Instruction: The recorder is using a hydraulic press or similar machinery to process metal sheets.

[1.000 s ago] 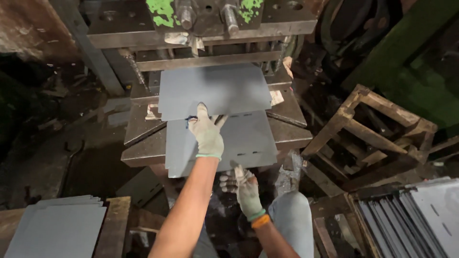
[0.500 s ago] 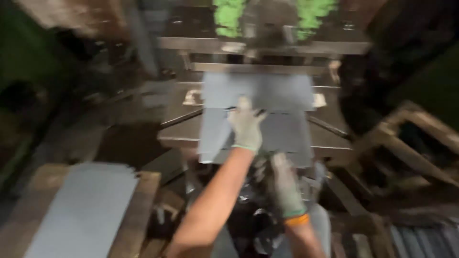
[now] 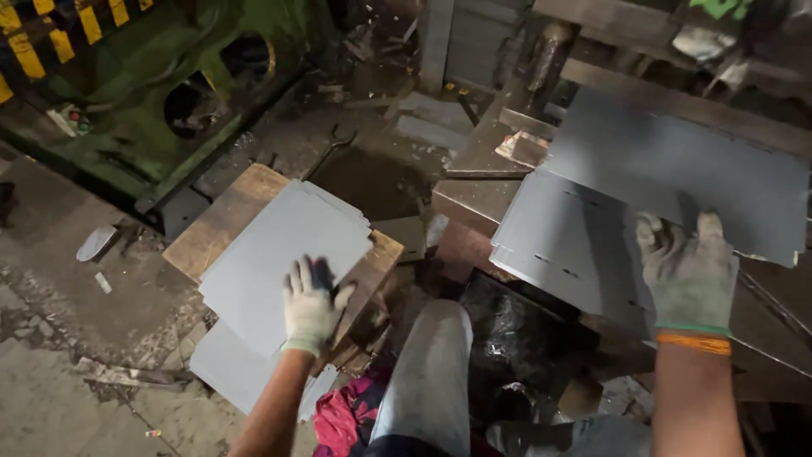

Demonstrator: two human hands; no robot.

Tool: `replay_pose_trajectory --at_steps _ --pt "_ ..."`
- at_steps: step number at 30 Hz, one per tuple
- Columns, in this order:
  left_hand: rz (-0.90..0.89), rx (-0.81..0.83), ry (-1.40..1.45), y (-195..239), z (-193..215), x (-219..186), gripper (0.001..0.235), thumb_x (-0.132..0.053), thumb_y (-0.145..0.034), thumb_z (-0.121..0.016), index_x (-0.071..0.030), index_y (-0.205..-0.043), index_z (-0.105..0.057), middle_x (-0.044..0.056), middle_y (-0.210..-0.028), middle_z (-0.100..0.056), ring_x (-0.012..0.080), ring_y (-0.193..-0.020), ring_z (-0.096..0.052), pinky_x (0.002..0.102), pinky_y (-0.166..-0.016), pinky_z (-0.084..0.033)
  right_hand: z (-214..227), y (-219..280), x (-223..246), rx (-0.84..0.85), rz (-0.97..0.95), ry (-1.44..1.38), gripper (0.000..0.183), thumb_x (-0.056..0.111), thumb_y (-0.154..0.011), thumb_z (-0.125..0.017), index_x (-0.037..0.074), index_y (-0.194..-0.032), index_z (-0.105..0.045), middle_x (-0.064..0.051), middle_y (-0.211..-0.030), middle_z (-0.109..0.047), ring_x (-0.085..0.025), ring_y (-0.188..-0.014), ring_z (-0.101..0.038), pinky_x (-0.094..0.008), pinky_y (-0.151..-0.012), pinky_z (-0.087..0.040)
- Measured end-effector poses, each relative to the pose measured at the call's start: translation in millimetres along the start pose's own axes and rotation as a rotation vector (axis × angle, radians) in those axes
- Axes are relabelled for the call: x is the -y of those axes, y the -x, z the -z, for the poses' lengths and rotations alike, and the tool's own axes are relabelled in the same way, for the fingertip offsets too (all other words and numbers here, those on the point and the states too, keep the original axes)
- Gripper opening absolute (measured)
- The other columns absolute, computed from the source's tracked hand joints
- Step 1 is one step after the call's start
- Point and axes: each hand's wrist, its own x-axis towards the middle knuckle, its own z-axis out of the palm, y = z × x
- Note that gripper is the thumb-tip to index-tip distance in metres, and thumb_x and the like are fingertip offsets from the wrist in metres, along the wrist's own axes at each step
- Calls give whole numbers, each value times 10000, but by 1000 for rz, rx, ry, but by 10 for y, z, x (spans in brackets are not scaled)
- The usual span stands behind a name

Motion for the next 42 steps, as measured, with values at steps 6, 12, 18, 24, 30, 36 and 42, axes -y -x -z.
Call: replay_pose_trajectory --at_steps 6,12,18,24,30,36,42 --pt "-177 122 -382 162 -184 279 616 -251 -891 -582 -7 -1449 -494 229 -1477 -522 385 -1321 -552 464 -1074 -469 154 -15 -29 -138 -3 -33 180 41 -1166 -585 -90 -1277 -532 -212 -1157 -632 -314 -1012 -685 -436 -928 -640" --pt "395 -37 -24 -303 1459 354 617 -455 -1162 -573 -28 -747 -733 177 -641 -648 288 -589 -608 408 -568 -476 43 994 -329 -277 -28 126 364 171 -1018 -565 37 -1357 -562 -86 -1353 -552 -185 -1022 -640 -366 -862 -647" --pt "795 -89 1732 -702 2735 -1448 218 -235 -841 -690 -132 -1032 -668 -56 -821 -703 41 -629 -671 238 -464 -502 163 1794 -526 -285 -62 127 426 156 -908 -645 101 -1317 -539 -131 -1241 -617 -285 -981 -703 -393 -722 -658" --pt "815 369 2141 -918 1384 -2957 361 -286 -926 -731 -66 -902 -446 31 -765 -477 165 -650 -487 408 -700 -573 276 2119 -674 -432 -199 142 381 190 -957 -598 31 -1299 -652 -177 -1288 -709 -323 -924 -729 -401 -605 -567" --pt "591 534 2403 -1323 568 -4356 479 -269 -936 -664 -13 -1208 -364 131 -1113 -538 284 -955 -613 557 -920 -614 769 2472 -1112 -329 -76 4 295 133 -1011 -545 -48 -1210 -664 -198 -1297 -695 -306 -944 -735 -484 -748 -651" --pt "641 554 2300 -1336 703 -4429 440 -269 -967 -578 10 -1196 -326 203 -1206 -549 398 -1081 -651 557 -863 -640 829 2445 -1164 -233 -62 -10 326 138 -1017 -533 -39 -1262 -657 -180 -1338 -677 -270 -945 -745 -493 -768 -661" --pt "551 532 2332 -1380 727 -4429 425 -280 -957 -561 18 -1180 -354 186 -1198 -584 373 -1034 -687 529 -837 -653 933 2462 -1262 -76 14 -38 338 186 -1053 -516 -12 -1314 -602 -160 -1360 -641 -267 -927 -748 -487 -798 -658"
